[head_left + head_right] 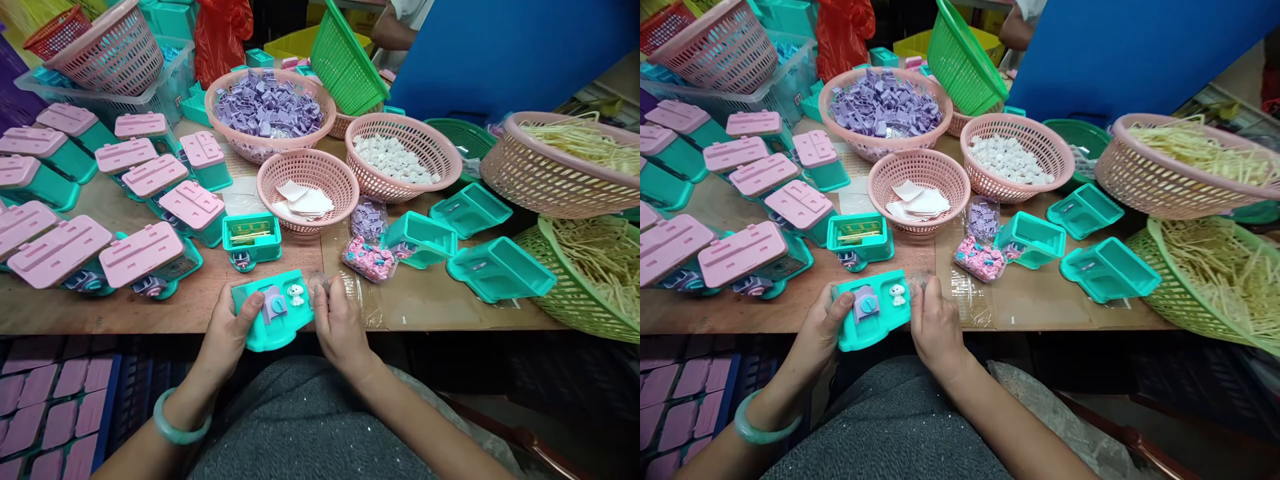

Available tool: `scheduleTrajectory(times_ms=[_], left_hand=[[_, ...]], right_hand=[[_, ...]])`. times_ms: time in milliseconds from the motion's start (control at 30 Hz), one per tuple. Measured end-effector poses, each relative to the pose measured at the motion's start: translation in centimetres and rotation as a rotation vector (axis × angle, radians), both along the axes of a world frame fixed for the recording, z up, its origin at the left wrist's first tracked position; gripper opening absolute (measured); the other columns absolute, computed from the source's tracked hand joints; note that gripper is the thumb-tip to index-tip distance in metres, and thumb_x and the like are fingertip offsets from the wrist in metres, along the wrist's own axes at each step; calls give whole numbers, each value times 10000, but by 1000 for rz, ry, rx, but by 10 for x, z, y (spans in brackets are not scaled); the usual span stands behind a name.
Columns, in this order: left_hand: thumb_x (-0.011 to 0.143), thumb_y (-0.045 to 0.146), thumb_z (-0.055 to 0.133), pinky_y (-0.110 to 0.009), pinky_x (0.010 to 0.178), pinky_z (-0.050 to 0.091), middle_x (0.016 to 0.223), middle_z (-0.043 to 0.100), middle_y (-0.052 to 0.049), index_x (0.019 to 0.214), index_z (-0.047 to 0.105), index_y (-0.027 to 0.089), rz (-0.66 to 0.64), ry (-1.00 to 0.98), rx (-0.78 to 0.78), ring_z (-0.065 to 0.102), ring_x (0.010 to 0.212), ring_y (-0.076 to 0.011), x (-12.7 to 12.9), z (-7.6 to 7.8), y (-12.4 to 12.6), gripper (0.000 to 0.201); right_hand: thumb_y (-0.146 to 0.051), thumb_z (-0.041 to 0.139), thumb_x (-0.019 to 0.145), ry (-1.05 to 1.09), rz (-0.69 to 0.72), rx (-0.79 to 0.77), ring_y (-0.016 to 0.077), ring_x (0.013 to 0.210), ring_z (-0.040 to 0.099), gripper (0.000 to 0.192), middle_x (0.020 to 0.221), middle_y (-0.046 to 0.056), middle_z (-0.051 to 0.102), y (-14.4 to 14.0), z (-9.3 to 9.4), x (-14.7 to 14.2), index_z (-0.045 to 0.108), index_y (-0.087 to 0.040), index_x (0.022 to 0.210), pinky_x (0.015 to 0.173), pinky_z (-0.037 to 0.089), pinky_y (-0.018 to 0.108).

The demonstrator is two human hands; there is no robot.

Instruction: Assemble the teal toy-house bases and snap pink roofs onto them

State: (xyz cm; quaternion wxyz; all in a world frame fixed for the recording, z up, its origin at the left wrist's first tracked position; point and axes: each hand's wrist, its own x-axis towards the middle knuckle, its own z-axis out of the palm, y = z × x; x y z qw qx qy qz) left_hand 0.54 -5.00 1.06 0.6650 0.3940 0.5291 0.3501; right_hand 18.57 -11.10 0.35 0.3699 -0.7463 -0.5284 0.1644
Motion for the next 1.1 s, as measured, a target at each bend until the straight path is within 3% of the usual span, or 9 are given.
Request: scheduleTrajectory(times_ms=[133, 267, 333, 400, 467, 633, 767, 933, 1100], left_hand=[[727, 655, 786, -322, 742, 556, 995, 740, -66, 1045, 599, 189, -50, -43, -5, 706, 877, -240, -4, -2, 4, 595], [722, 676, 777, -343, 768, 562, 1024, 725, -78, 1091, 585, 178, -85, -72, -14, 702, 919, -257, -7, -2, 8, 648], [722, 674, 778, -363, 805, 564, 1059, 724, -90, 1122, 583, 178, -111, -78, -3, 701, 971, -279, -9, -2, 8, 666], [735, 667, 773, -377, 842, 561, 1089, 724, -99, 1149, 584, 181, -133, -79, 9, 694, 1024, -297, -10, -3, 9, 666], [750, 665, 763, -377, 856, 556, 1092, 726, -99, 1164, 587, 187, -145, -80, 17, 688, 1052, -306, -12, -7, 9, 656], [801, 691, 694, -367, 806, 550, 1092, 718, -104, 1179, 570, 192, -179, -63, 50, 693, 1014, -309, -19, -16, 15, 638], [850, 646, 667, -436, 938, 538, 1349, 628, -139, 1405, 436, 224, -379, -96, 120, 637, 1191, -353, -21, -13, 25, 735], [841, 423, 746, -585, 1241, 266, 1664, 296, -143, 1594, 215, 278, -615, 94, 492, 295, 1525, -386, 1, -16, 25, 933], [890, 299, 687, -546, 1221, 336, 1623, 368, -136, 1606, 214, 308, -576, 343, 919, 349, 1507, -337, 6, -20, 24, 858]], right_hand=[[-548, 439, 999, 67, 207, -4, 236, 761, 595, 335, 794, 59, 607, -3, 9, 8, 516, -254, 857, 687, 469, 350], [-619, 582, 919, 650, 240, -76, 229, 1030, 645, 373, 1142, 74, 642, 8, 8, 17, 563, -281, 1074, 865, 560, 383], [-589, 724, 824, 940, 298, -208, 236, 1117, 660, 592, 1271, 82, 641, 16, 5, 18, 501, -322, 1303, 904, 578, 399], [-548, 763, 796, 1104, 366, -327, 237, 1126, 680, 726, 1277, 79, 671, 22, 4, 18, 460, -327, 1418, 919, 586, 404], [-521, 760, 804, 1158, 363, -368, 235, 1110, 695, 696, 1241, 70, 701, 26, 5, 15, 502, -310, 1415, 909, 595, 390], [-487, 770, 797, 1122, 309, -347, 249, 1150, 671, 626, 1281, 65, 684, 28, 9, 8, 544, -294, 1348, 891, 593, 373], [-479, 744, 833, 1052, 389, -336, 250, 1145, 661, 607, 1290, 79, 650, 20, 9, 22, 491, -291, 1353, 888, 592, 378], [-341, 764, 820, 490, 458, -102, 293, 1403, 478, 763, 1503, 90, 472, 4, -7, 62, 365, -339, 1470, 1157, 438, 498], [-268, 673, 873, 65, 437, -41, 314, 1508, 338, 802, 1566, 94, 388, -5, -22, 72, 259, -358, 1553, 1218, 353, 568]])
